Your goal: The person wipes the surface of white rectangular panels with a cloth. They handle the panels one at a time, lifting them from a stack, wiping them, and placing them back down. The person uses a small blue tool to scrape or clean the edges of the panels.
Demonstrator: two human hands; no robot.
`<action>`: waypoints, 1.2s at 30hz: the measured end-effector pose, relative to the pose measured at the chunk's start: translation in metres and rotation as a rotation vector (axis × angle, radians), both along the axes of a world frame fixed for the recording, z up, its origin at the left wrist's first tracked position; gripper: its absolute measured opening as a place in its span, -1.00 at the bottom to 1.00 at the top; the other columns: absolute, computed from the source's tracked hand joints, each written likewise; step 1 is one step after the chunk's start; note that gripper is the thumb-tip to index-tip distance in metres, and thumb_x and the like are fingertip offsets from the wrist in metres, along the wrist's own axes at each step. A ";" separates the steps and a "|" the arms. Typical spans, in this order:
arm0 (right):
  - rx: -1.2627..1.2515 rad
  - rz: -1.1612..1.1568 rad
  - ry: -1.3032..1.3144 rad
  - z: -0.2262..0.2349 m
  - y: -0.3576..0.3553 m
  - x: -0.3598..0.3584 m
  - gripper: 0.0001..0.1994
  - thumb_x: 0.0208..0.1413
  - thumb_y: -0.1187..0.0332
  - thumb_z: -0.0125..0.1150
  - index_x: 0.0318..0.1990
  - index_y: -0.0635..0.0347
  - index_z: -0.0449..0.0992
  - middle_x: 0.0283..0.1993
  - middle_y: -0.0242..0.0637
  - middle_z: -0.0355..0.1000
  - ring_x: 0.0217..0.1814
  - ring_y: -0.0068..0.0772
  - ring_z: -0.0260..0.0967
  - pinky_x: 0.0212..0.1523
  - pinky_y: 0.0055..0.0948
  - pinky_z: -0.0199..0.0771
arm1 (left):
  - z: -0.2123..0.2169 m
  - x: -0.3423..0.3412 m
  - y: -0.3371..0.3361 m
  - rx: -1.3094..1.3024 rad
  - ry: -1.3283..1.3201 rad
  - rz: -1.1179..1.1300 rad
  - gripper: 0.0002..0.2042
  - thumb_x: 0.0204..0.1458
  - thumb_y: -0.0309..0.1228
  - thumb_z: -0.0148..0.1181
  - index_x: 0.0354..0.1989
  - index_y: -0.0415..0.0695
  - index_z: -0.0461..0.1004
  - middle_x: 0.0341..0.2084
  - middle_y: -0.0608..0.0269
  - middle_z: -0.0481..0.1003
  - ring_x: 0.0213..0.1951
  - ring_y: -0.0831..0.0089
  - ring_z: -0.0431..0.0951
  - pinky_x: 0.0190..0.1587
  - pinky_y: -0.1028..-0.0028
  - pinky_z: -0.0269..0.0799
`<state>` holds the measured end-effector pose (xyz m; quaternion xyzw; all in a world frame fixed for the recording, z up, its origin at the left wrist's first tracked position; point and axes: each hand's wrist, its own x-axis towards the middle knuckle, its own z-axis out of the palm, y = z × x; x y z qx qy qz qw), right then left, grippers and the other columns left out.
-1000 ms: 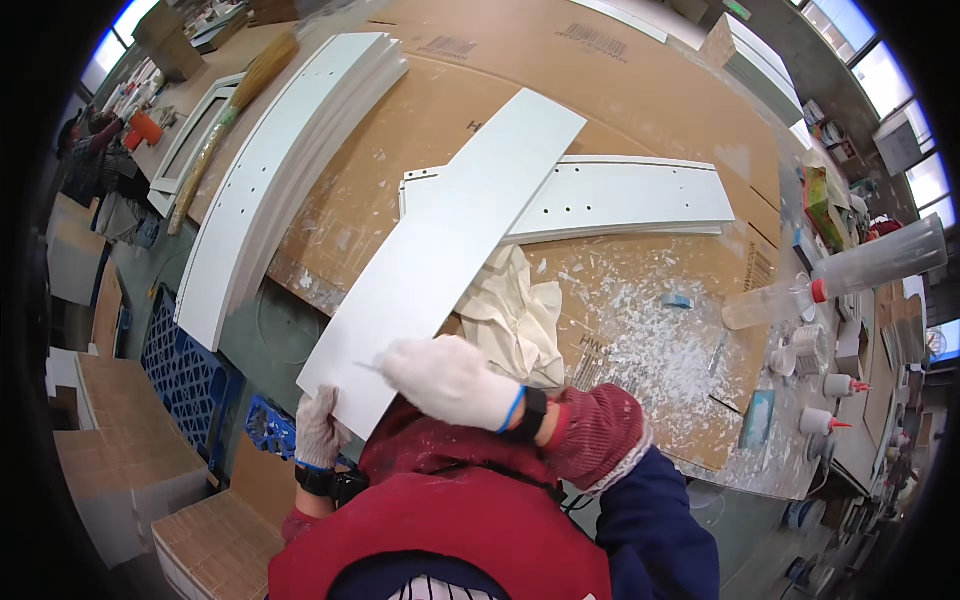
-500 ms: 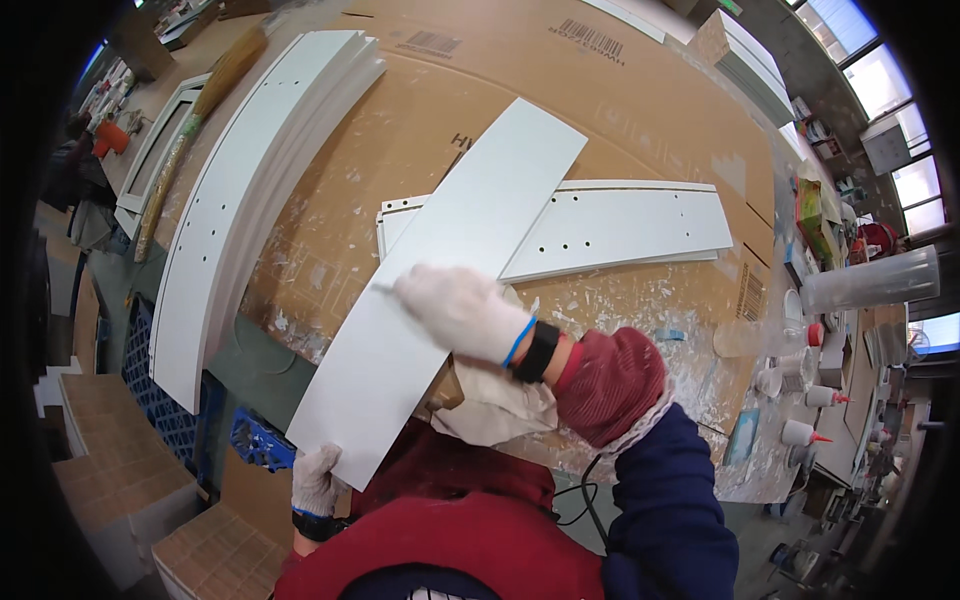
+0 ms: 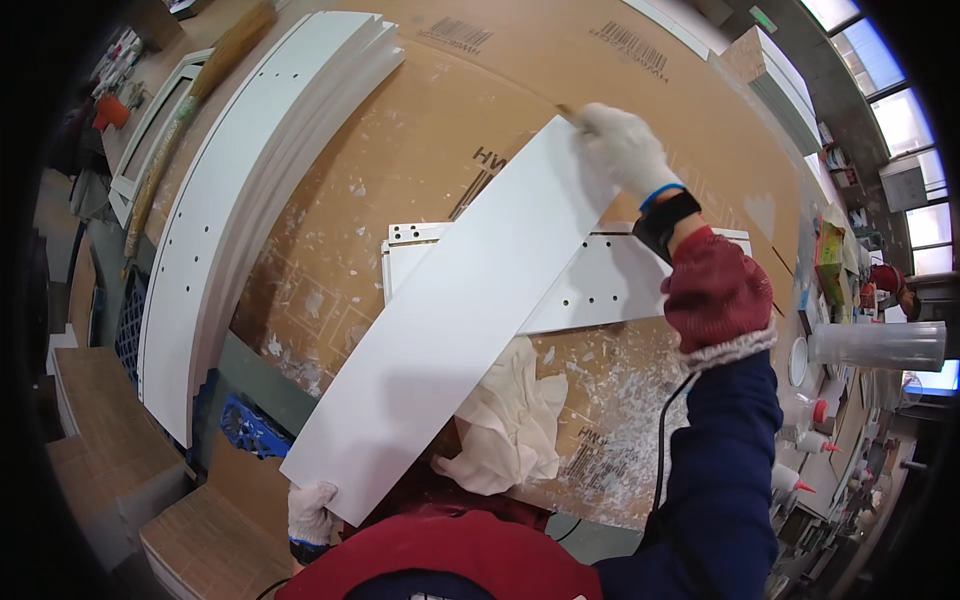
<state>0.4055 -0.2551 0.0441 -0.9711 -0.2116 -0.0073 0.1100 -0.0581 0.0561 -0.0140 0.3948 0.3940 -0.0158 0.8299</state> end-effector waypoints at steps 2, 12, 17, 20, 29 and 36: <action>0.007 0.341 0.095 -0.004 0.051 -0.050 -0.79 0.09 0.39 -0.02 -0.14 0.07 0.47 -0.26 -0.11 0.48 -0.18 -0.02 0.45 -0.14 -0.16 0.46 | -0.005 -0.005 0.003 -0.007 0.035 0.014 -0.42 -0.24 -0.51 0.31 0.06 -0.35 0.33 -0.21 0.07 0.53 -0.25 0.27 0.60 -0.23 0.37 0.56; -0.121 -0.129 -0.014 0.001 -0.006 0.033 -0.81 0.14 0.32 -0.02 -0.17 0.14 0.47 -0.18 -0.03 0.48 -0.08 0.02 0.43 -0.11 -0.14 0.44 | -0.008 0.000 0.009 0.032 0.035 -0.017 -0.39 -0.31 -0.51 0.31 0.05 -0.35 0.34 -0.21 0.09 0.53 -0.23 0.25 0.59 -0.19 0.35 0.54; -0.153 0.269 0.178 0.002 0.056 -0.042 -0.84 0.08 0.37 0.13 -0.17 0.13 0.46 -0.33 -0.07 0.47 -0.20 -0.04 0.46 -0.16 -0.21 0.44 | -0.013 -0.012 0.007 0.068 0.083 0.021 -0.38 -0.31 -0.52 0.32 0.07 -0.34 0.34 -0.18 0.09 0.53 -0.18 0.24 0.57 -0.14 0.33 0.53; -0.182 0.057 -0.023 -0.015 -0.002 0.021 -0.83 0.12 0.31 0.07 -0.17 0.13 0.45 -0.31 -0.05 0.48 -0.18 0.04 0.45 -0.15 -0.16 0.43 | -0.007 -0.005 0.006 0.107 0.073 0.013 -0.38 -0.31 -0.51 0.32 0.07 -0.34 0.34 -0.18 0.09 0.53 -0.17 0.24 0.57 -0.14 0.33 0.53; -0.215 0.035 -0.014 -0.004 0.032 -0.007 -0.80 0.18 0.28 -0.07 -0.17 0.17 0.40 -0.13 0.00 0.45 -0.06 0.08 0.41 -0.12 -0.02 0.41 | -0.003 0.004 0.000 -0.036 -0.065 0.114 -0.40 -0.25 -0.62 0.25 0.10 -0.36 0.29 -0.12 0.01 0.49 -0.11 0.18 0.56 -0.05 0.28 0.52; -0.175 0.418 0.088 -0.008 0.105 -0.129 -0.83 0.13 0.40 -0.07 -0.18 0.25 0.37 -0.34 -0.04 0.43 -0.26 0.03 0.49 -0.29 -0.03 0.46 | -0.015 -0.003 0.006 -0.086 -0.098 0.053 -0.48 -0.11 -0.54 0.23 0.11 -0.32 0.29 -0.16 0.04 0.52 -0.17 0.16 0.58 -0.08 0.22 0.54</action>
